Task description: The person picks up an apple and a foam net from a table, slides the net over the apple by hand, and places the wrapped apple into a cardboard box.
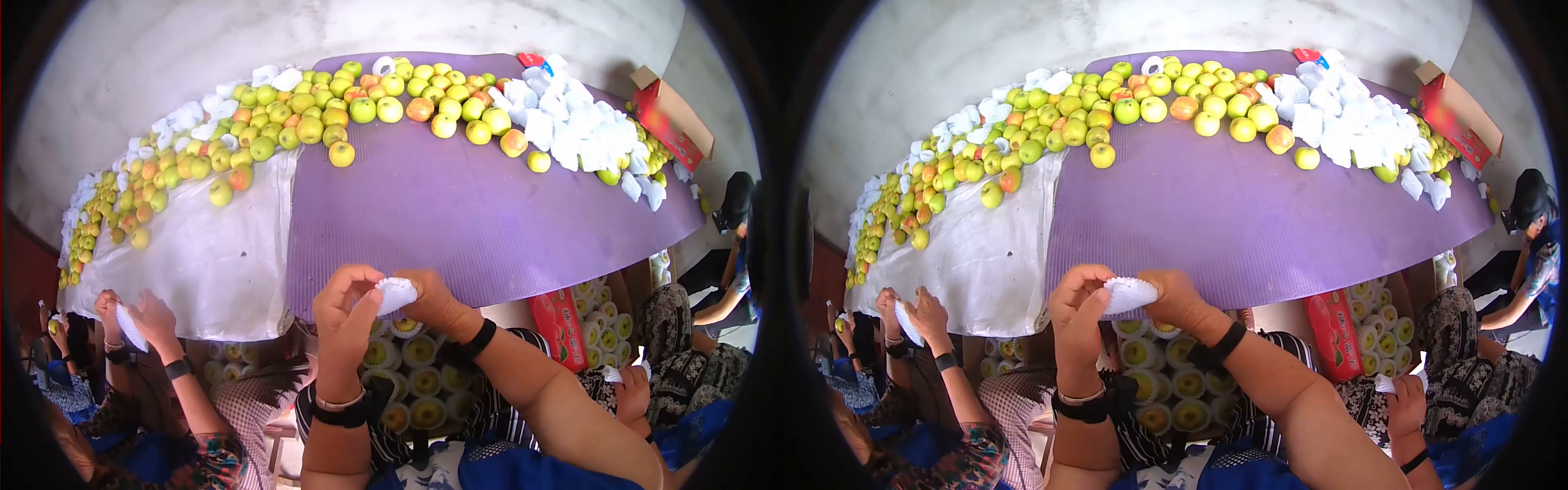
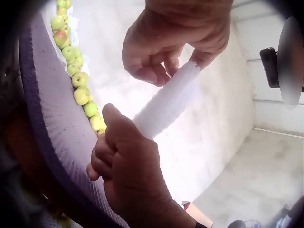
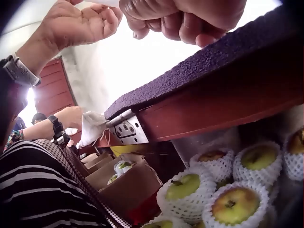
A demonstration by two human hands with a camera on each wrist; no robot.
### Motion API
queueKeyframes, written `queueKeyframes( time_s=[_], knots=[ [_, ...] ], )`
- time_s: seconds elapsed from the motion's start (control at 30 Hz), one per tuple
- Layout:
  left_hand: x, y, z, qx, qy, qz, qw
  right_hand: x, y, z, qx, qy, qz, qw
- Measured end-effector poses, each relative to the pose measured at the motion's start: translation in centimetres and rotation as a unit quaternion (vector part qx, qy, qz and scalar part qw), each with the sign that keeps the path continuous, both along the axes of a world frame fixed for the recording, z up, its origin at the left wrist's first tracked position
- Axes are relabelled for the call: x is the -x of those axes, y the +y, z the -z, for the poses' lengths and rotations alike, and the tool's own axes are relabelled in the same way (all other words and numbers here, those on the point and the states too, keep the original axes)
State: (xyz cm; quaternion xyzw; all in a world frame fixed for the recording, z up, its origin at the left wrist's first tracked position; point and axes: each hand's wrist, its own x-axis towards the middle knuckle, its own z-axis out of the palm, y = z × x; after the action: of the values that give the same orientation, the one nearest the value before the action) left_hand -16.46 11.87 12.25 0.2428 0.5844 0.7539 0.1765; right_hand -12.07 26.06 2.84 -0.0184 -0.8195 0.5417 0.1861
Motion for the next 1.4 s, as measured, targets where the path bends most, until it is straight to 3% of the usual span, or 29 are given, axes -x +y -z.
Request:
queueKeyframes(
  time_s=[0.1, 0.17, 0.23, 0.33, 0.4, 0.43, 0.5, 0.53, 0.6, 0.67, 0.73, 0.8, 0.87, 0.97, 1.13, 1.2, 1.23, 1.3, 1.33, 1.4],
  knots=[
    [0.5, -0.2, 0.9, 0.000, -0.015, -0.003, 1.000, 0.2, 0.2, 0.0, -0.034, 0.012, 0.035, 0.999],
    [0.8, -0.3, 1.3, -0.009, -0.039, -0.002, 0.999, 0.2, 0.5, -0.1, -0.111, 0.018, 0.067, 0.991],
    [0.9, 0.1, 1.7, -0.022, -0.065, 0.010, 0.998, 0.4, 0.8, 0.5, -0.104, 0.027, 0.076, 0.991],
    [0.9, 0.4, 2.4, 0.055, -0.031, -0.039, 0.997, 0.5, 0.9, -0.1, -0.101, 0.060, 0.090, 0.989],
    [1.0, 0.5, 3.0, 0.015, -0.049, -0.086, 0.995, -0.1, 1.1, -1.7, -0.112, -0.087, 0.045, 0.989],
    [1.3, 0.5, 3.5, -0.003, -0.052, -0.106, 0.993, -0.5, 1.3, -2.4, -0.114, -0.085, 0.051, 0.989],
    [1.8, 0.6, 3.7, -0.036, -0.054, -0.129, 0.989, -1.3, 2.2, -4.1, -0.074, 0.043, 0.016, 0.996],
    [2.0, 0.6, 4.0, -0.065, -0.060, -0.159, 0.983, -1.7, 3.1, -5.1, -0.079, 0.046, 0.016, 0.996],
    [2.5, 0.4, 4.8, -0.071, -0.057, -0.177, 0.980, -2.3, 6.1, -7.0, 0.067, -0.024, 0.011, 0.997],
    [2.6, 0.2, 4.7, -0.105, -0.112, -0.169, 0.974, -1.4, 9.4, -7.3, 0.038, -0.075, 0.134, 0.987],
    [2.7, 0.1, 4.9, -0.099, -0.114, -0.172, 0.973, 0.2, 13.8, -5.7, -0.218, -0.087, 0.251, 0.939],
    [3.0, 0.2, 5.0, -0.097, -0.116, -0.178, 0.972, 1.7, 18.2, -3.8, -0.341, -0.104, 0.310, 0.881],
    [3.3, 0.3, 5.3, -0.093, -0.112, -0.178, 0.973, 2.7, 21.8, -2.9, -0.381, -0.122, 0.357, 0.844],
    [3.6, 0.5, 5.8, -0.097, -0.128, -0.190, 0.969, 3.8, 26.0, -2.0, -0.421, -0.100, 0.390, 0.813],
    [3.4, 0.9, 5.6, -0.089, -0.138, -0.199, 0.966, 4.8, 29.7, -0.6, -0.429, -0.110, 0.387, 0.809],
    [3.4, 0.9, 5.6, -0.086, -0.139, -0.200, 0.966, 4.9, 31.2, 0.0, -0.430, -0.144, 0.325, 0.830],
    [3.4, 0.9, 5.8, -0.092, -0.138, -0.199, 0.966, 4.7, 30.4, -1.0, -0.431, -0.144, 0.324, 0.830],
    [3.5, 1.0, 5.9, -0.098, -0.137, -0.200, 0.965, 4.3, 29.0, -3.1, -0.315, -0.163, 0.372, 0.858],
    [3.4, 1.0, 6.0, -0.099, -0.136, -0.201, 0.965, 4.2, 28.4, -3.1, -0.316, -0.163, 0.371, 0.858],
    [3.4, 1.0, 6.0, -0.097, -0.134, -0.201, 0.965, 4.0, 27.4, -2.9, -0.393, -0.123, 0.407, 0.816]
  ],
)
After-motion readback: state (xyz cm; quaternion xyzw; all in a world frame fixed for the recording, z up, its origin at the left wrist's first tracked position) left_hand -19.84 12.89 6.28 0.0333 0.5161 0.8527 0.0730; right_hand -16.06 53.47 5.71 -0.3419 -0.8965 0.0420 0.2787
